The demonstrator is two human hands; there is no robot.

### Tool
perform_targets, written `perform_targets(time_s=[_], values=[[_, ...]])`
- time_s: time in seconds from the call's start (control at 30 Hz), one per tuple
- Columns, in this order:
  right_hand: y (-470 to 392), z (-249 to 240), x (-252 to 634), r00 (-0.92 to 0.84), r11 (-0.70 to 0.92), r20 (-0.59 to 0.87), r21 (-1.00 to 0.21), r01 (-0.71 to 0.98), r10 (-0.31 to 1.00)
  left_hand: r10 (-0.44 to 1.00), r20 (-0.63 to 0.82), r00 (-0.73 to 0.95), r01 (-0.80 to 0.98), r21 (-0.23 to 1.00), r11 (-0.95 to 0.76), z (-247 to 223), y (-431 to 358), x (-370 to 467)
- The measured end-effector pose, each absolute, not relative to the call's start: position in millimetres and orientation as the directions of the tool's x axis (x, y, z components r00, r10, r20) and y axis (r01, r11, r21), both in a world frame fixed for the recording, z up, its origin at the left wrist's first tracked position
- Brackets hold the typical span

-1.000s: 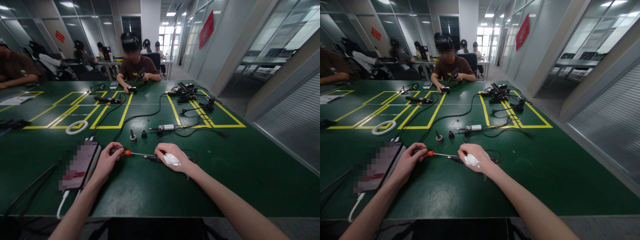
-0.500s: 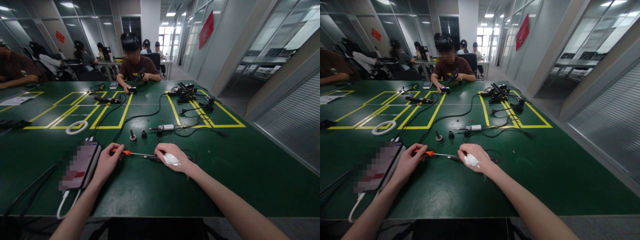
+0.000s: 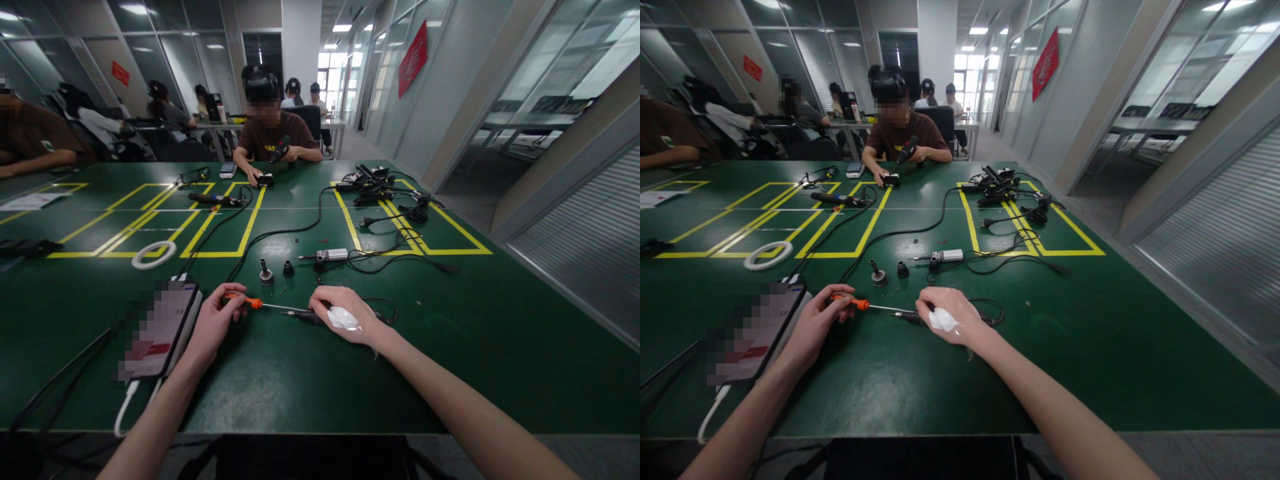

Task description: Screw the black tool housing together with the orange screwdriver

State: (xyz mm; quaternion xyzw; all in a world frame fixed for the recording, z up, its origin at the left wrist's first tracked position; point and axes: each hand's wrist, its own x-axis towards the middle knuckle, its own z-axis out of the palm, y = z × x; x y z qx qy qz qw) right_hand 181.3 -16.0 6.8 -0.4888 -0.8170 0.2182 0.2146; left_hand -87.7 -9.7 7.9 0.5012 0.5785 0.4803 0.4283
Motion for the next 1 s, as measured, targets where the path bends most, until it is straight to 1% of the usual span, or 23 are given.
perform_targets(time_s=[0.2,0.43,0.53,0.73,1.0], values=[[-15.6,5.9,181.2,-0.427,0.436,0.157,-0.569,0.698,0.890,0.991,-0.011,-0.131,0.174,0.984,0.034,7.2,-10.0,-87.0],[-16.1,7.5,181.6,-0.430,0.424,0.132,-0.563,0.709,0.893,0.987,-0.048,-0.152,0.193,0.978,0.078,4.4,-8.9,-86.8],[-15.8,6.1,181.5,-0.425,0.424,0.137,-0.561,0.711,0.895,0.986,-0.033,-0.161,0.216,0.974,0.068,7.0,-9.7,-85.3],[-15.0,4.5,181.6,-0.424,0.431,0.151,-0.560,0.707,0.893,0.985,-0.049,-0.168,0.124,0.990,0.071,8.4,-8.7,-85.3],[-15.6,4.9,181.4,-0.429,0.433,0.145,-0.550,0.714,0.892,0.987,-0.022,-0.160,0.165,0.985,0.049,7.4,-9.1,-85.0]])
